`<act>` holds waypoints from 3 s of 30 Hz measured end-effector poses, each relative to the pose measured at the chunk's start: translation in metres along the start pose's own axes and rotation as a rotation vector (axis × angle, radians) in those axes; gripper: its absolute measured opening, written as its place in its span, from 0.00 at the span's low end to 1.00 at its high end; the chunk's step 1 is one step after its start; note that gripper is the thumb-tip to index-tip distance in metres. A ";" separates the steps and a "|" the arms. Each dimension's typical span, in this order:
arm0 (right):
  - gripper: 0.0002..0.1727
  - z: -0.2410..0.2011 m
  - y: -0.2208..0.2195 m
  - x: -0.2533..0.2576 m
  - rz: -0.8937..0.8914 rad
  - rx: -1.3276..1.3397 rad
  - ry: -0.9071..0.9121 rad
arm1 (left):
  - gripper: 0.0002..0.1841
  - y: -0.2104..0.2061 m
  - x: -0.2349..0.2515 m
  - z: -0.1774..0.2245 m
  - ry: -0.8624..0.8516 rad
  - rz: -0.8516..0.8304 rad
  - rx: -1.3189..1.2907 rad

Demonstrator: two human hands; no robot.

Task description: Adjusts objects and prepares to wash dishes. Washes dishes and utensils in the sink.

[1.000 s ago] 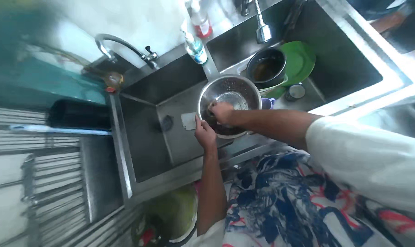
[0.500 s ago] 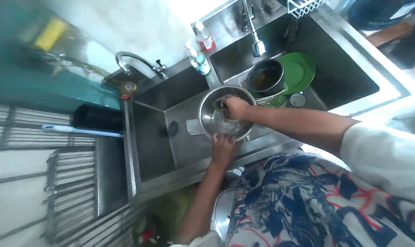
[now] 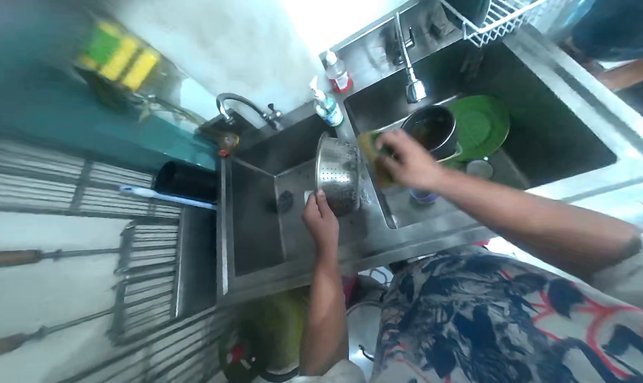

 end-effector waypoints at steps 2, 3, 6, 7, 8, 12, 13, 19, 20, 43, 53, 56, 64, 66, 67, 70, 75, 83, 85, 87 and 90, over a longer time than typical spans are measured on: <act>0.13 -0.025 -0.051 -0.011 -0.084 -0.136 0.091 | 0.16 0.001 -0.005 -0.004 -0.014 0.020 -0.034; 0.15 -0.039 -0.074 -0.013 -0.151 -0.183 0.122 | 0.14 0.002 -0.008 -0.007 -0.028 0.030 -0.081; 0.15 -0.071 -0.115 0.009 -0.166 -0.298 0.232 | 0.14 0.016 -0.019 -0.020 -0.010 0.128 -0.164; 0.17 -0.078 -0.120 0.028 -0.181 -0.310 0.197 | 0.15 0.025 -0.021 -0.024 -0.001 0.162 -0.153; 0.19 -0.082 -0.123 0.051 -0.202 -0.298 0.127 | 0.16 0.033 -0.025 -0.026 0.002 0.192 -0.134; 0.17 -0.083 -0.146 0.103 -0.291 -0.227 -0.027 | 0.17 0.065 -0.029 -0.048 0.069 0.275 -0.107; 0.16 -0.087 -0.155 0.098 -0.280 -0.244 0.004 | 0.17 0.069 -0.027 -0.056 0.102 0.284 -0.096; 0.11 -0.094 -0.236 -0.007 -0.108 -0.245 0.517 | 0.14 0.082 -0.016 -0.113 0.280 0.281 -0.330; 0.10 -0.095 -0.242 -0.005 -0.092 -0.258 0.541 | 0.15 0.082 -0.016 -0.119 0.292 0.287 -0.371; 0.09 -0.109 -0.283 0.024 -0.091 -0.473 0.711 | 0.20 0.077 0.003 -0.154 0.683 0.415 -0.722; 0.08 -0.073 -0.258 0.007 0.240 -0.193 0.716 | 0.25 0.094 0.014 -0.158 0.836 0.633 -0.898; 0.14 -0.048 -0.237 0.044 0.295 0.017 0.265 | 0.25 0.093 0.004 -0.161 0.860 0.644 -0.928; 0.19 -0.004 -0.227 0.151 -0.313 0.403 -0.427 | 0.23 0.092 -0.020 -0.152 0.842 0.537 -0.913; 0.18 -0.026 -0.224 0.160 -0.358 0.299 -0.280 | 0.23 0.093 -0.019 -0.151 0.814 0.513 -0.877; 0.17 -0.041 -0.224 0.162 -0.352 0.209 -0.158 | 0.23 0.092 -0.018 -0.152 0.796 0.498 -0.845; 0.15 -0.087 -0.241 0.127 -0.250 -0.066 0.184 | 0.24 0.085 -0.016 -0.156 0.783 0.501 -0.788; 0.11 -0.082 -0.244 0.052 -0.154 -0.147 0.333 | 0.24 0.098 -0.014 -0.164 0.726 0.539 -0.775; 0.16 -0.080 -0.264 0.094 -0.185 -0.164 0.169 | 0.24 0.073 -0.028 -0.169 0.724 0.423 -0.701; 0.12 -0.080 -0.267 0.054 -0.184 -0.157 0.300 | 0.25 0.077 -0.028 -0.177 0.680 0.485 -0.723; 0.13 -0.038 -0.257 0.044 -0.161 -0.137 0.220 | 0.23 0.087 -0.024 -0.179 0.625 0.509 -0.710; 0.17 0.019 -0.243 0.078 -0.133 -0.069 -0.082 | 0.20 0.095 -0.024 -0.174 0.519 0.398 -0.556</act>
Point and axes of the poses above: each hand's wrist, its own x-axis towards the middle knuckle, its own y-axis out of the back of the hand, z = x × y, the point moved 7 cm from there along x, towards the middle knuckle, and after that the axes turned 8 degrees about -y, right-handed, at the moved point
